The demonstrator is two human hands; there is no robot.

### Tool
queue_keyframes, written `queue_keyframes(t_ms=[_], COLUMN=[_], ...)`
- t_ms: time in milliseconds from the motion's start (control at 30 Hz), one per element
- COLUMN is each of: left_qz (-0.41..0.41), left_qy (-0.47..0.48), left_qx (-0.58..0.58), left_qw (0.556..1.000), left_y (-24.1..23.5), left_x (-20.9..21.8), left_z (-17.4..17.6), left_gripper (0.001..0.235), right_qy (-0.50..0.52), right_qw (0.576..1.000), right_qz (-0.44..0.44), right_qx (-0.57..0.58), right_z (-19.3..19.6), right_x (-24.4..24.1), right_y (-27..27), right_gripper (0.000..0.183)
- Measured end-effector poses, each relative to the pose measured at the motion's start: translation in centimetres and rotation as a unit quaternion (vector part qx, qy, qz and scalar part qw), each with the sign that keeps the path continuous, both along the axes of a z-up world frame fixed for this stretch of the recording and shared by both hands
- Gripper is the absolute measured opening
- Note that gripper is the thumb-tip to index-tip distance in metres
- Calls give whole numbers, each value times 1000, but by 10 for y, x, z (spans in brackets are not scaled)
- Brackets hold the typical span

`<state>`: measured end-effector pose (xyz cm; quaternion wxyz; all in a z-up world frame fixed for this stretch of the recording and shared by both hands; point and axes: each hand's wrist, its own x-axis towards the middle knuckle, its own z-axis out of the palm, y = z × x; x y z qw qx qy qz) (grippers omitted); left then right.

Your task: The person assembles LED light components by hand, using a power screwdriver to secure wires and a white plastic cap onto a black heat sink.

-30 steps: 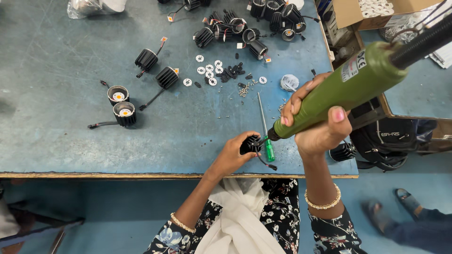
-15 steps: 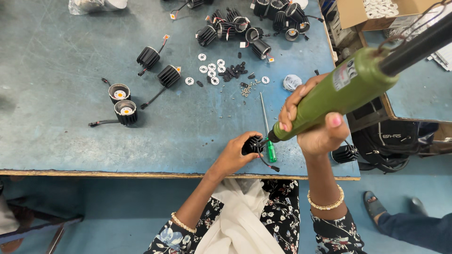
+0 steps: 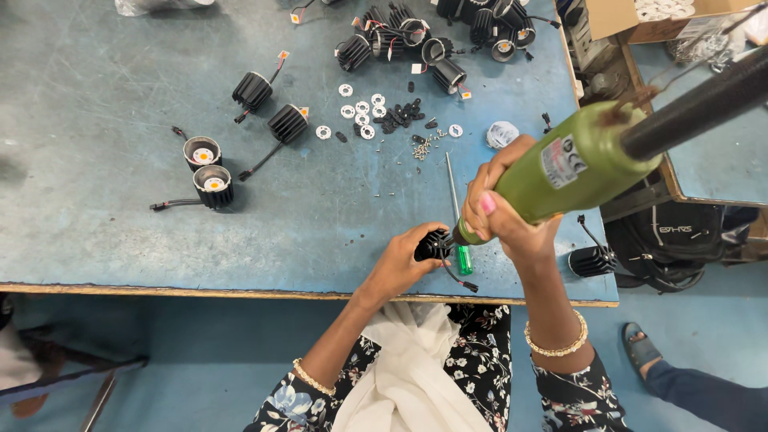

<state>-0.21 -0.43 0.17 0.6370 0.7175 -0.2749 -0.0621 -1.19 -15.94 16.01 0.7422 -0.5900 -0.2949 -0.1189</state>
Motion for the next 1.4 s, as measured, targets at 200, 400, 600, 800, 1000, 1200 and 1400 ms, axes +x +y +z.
queue_keyframes(t_ms=[200, 400, 600, 800, 1000, 1200, 1400], left_qz=[1, 12, 6, 9, 9, 9, 13], left_qy=[26, -3, 27, -5, 1, -6, 42], left_qx=[-1, -11, -4, -14, -9, -16, 10], left_qw=[1000, 1000, 1000, 1000, 1000, 1000, 999], left_y=[0, -2, -2, -2, -2, -2, -3], left_x=[-2, -2, -2, -3, -3, -3, -4], left_z=[2, 1, -1, -2, -2, -1, 1], left_gripper=[55, 57, 54, 55, 56, 57, 57], right_qy=[6, 11, 22, 17, 17, 10, 11], right_qw=[1000, 1000, 999, 998, 997, 997, 997], right_qz=[16, 15, 29, 37, 41, 50, 51], right_qx=[19, 12, 32, 37, 56, 51, 56], right_z=[1, -1, -5, -6, -6, -6, -7], right_x=[4, 0, 1, 4, 3, 6, 7], right_y=[0, 1, -2, -6, -11, -15, -19], right_gripper=[21, 20, 22, 23, 25, 25, 27])
